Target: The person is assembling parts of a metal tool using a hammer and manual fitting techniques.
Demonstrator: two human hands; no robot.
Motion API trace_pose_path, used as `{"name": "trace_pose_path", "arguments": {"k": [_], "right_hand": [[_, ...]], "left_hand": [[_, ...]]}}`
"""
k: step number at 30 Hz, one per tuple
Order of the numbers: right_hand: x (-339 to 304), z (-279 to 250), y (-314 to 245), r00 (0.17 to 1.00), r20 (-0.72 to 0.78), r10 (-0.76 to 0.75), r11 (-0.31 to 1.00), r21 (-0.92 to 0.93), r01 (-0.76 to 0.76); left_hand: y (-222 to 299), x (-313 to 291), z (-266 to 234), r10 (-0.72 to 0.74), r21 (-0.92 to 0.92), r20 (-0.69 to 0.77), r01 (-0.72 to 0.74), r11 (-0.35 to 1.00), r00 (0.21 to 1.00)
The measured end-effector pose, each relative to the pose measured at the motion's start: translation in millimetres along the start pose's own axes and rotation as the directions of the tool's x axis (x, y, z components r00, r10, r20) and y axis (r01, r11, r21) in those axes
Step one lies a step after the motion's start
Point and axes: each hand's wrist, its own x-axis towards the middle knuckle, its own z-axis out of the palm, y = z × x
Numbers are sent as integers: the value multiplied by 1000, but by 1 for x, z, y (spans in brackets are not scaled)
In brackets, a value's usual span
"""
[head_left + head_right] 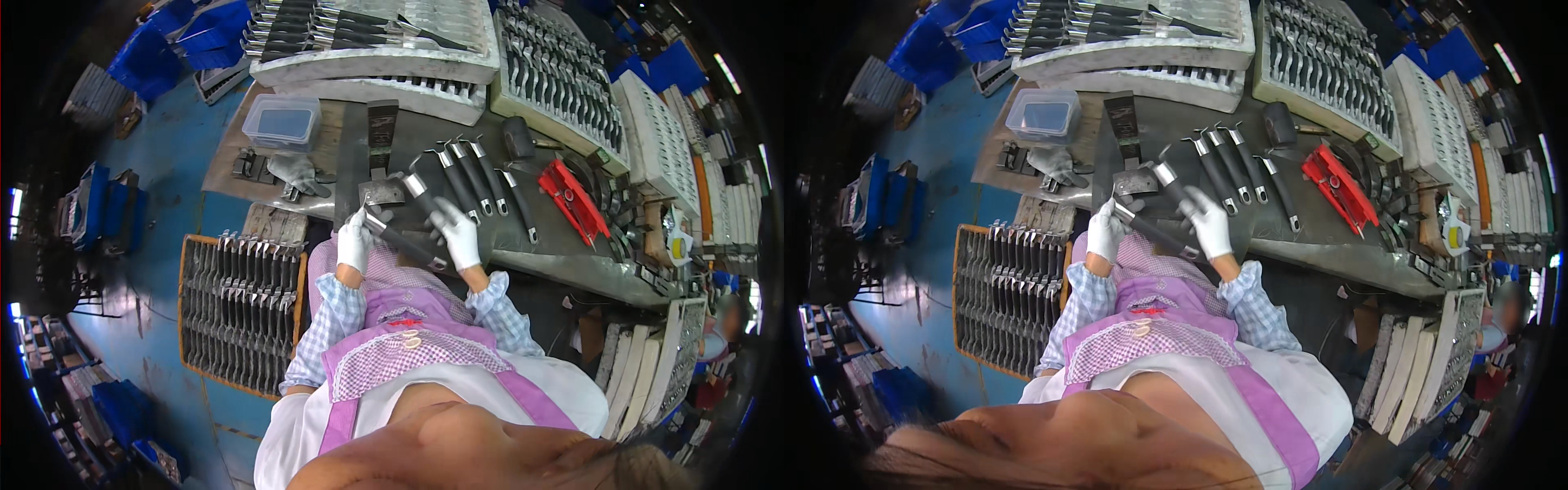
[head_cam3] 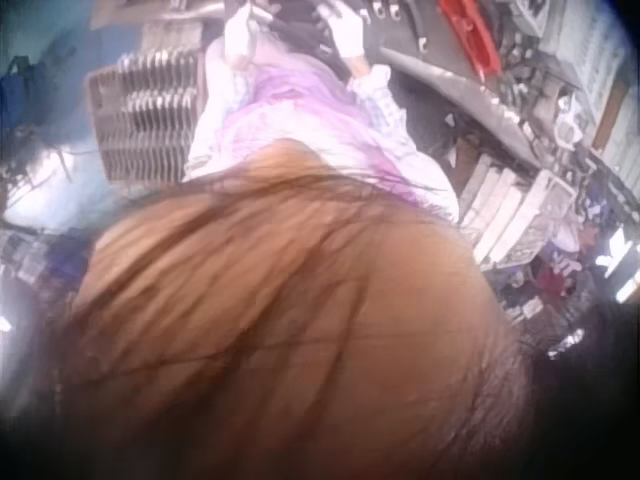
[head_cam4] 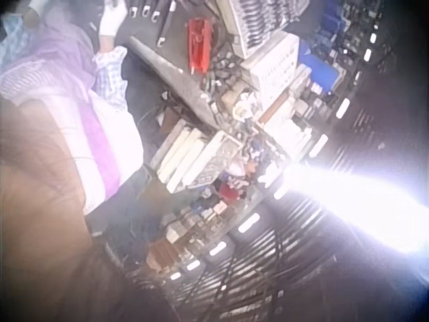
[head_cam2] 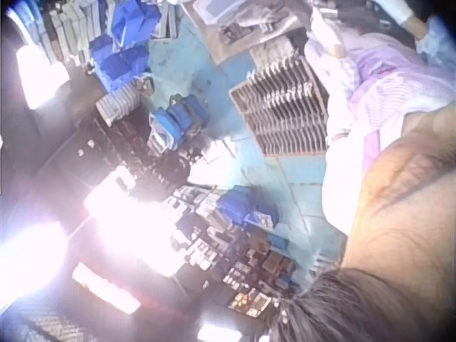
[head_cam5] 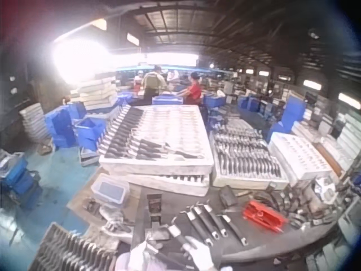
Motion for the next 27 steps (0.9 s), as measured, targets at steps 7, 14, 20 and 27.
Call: {"name": "trace_pose_path", "arguments": {"k": [7, 14, 20, 27], "right_hand": [[64, -21, 8, 835, -62, -546, 538, -791, 293], [-48, -25, -12, 718, 494, 491, 860, -406, -309], [-99, -46, -1, 965, -246, -90, 934, -356, -3], [-97, -33, -12, 861, 376, 342, 886, -436, -161]], "left_hand": [[-3, -19, 12, -108, -181, -22, 102, 978, 994], [-6, -25, 63, -271, 0, 62, 272, 962, 960], [-23, -34, 39, -76, 522, 19, 56, 851, 997], [10, -29, 74, 436, 600, 743, -795, -95, 508]]}}
